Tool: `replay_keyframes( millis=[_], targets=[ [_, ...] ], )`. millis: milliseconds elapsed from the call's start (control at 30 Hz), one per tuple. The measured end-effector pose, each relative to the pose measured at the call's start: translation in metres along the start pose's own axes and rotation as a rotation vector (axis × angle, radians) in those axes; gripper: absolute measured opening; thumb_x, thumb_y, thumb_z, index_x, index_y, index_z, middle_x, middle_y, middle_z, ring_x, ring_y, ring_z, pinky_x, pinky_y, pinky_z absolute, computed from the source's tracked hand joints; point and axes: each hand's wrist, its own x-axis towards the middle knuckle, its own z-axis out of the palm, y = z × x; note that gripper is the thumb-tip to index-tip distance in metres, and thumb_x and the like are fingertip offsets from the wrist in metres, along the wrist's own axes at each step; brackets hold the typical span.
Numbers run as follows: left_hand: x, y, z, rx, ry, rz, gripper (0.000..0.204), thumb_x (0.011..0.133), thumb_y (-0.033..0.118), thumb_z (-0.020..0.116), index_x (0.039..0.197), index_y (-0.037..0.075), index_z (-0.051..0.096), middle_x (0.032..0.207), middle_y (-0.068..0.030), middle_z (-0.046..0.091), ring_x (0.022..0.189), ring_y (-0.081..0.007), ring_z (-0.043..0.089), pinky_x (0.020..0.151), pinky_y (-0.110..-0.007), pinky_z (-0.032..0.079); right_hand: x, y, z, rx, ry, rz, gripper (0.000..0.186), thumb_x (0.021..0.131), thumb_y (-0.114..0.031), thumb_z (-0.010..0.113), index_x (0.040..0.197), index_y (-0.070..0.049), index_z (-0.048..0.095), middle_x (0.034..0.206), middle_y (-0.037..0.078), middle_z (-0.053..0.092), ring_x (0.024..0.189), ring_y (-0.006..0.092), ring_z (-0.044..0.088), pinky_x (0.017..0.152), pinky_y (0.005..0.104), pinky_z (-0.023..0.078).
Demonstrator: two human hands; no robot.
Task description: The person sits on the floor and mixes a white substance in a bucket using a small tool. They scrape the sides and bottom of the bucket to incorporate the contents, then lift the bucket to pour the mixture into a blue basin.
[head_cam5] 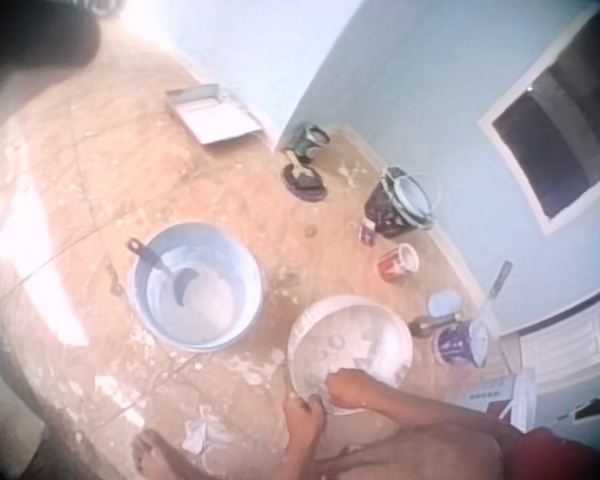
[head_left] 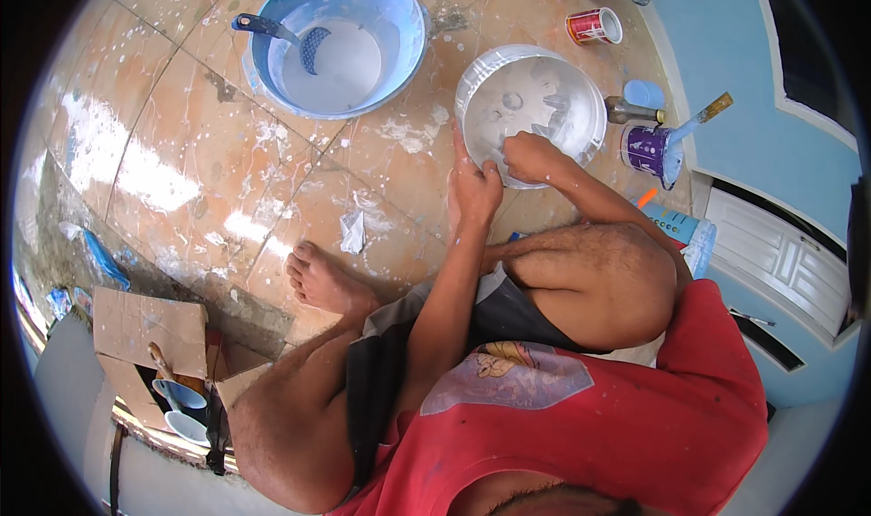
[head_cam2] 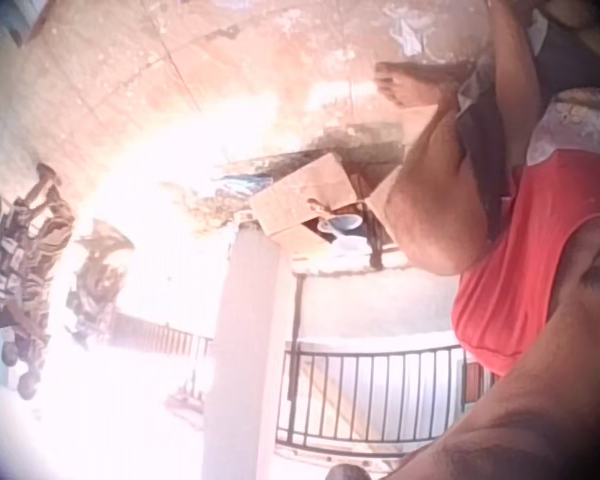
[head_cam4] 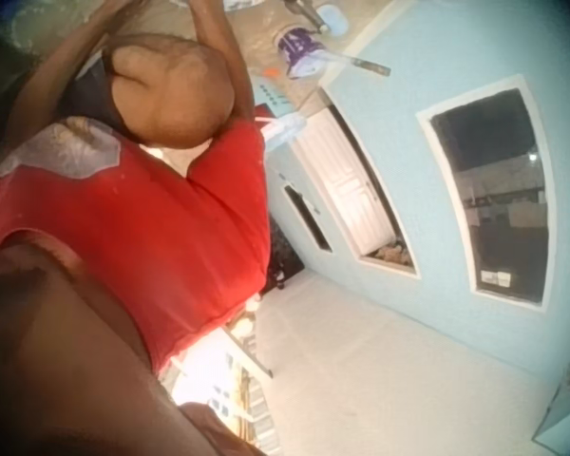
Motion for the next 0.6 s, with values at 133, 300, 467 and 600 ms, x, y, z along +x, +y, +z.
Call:
replay_keyframes(
  millis=[133,300,467,600],
  targets=[
    [0.001,-0.017,0.0,0.074,0.03,0.123,0.096,0.083,0.0,0.055,0.17,0.014,0.018,0.129,-0.0342,0.068,0.108,-0.0515,0.07,0.092,-0.053,0.057,-0.013,0.004,-0.004,-0.033,0.033,-0.035,0.024,0.085,-0.007,0.066,0.103,0.004,0.076,0.102,0.028,0.076,0.099,0.0426,0.075,0.088,0.0506,0.06],
    [-0.001,-0.007,-0.006,0.083,-0.037,0.019,0.097,0.083,0.0,0.054,0.171,0.017,0.018,0.127,-0.0332,0.069,0.106,-0.0509,0.07,0.092,-0.054,0.056,-0.015,0.002,-0.006,-0.009,0.084,0.026,0.023,0.085,-0.007,0.065,0.103,0.003,0.077,0.101,0.027,0.076,0.097,0.0426,0.076,0.087,0.0506,0.06],
    [-0.001,-0.016,-0.002,0.113,-0.025,0.041,0.095,0.084,-0.002,0.053,0.171,0.016,0.018,0.127,-0.0327,0.069,0.11,-0.0497,0.07,0.096,-0.052,0.055,0.01,-0.008,0.0,-0.082,0.187,0.018,0.021,0.087,-0.006,0.062,0.099,0.002,0.078,0.1,0.027,0.076,0.097,0.0432,0.076,0.087,0.0507,0.06],
    [0.002,-0.014,-0.005,0.001,-0.028,0.004,0.093,0.084,-0.004,0.053,0.17,0.014,0.019,0.128,-0.0333,0.069,0.115,-0.0501,0.069,0.099,-0.05,0.054,0.015,0.002,-0.003,-0.053,0.276,0.092,0.021,0.088,-0.007,0.061,0.095,0.002,0.079,0.099,0.028,0.076,0.098,0.043,0.076,0.087,0.0509,0.06]
  ],
)
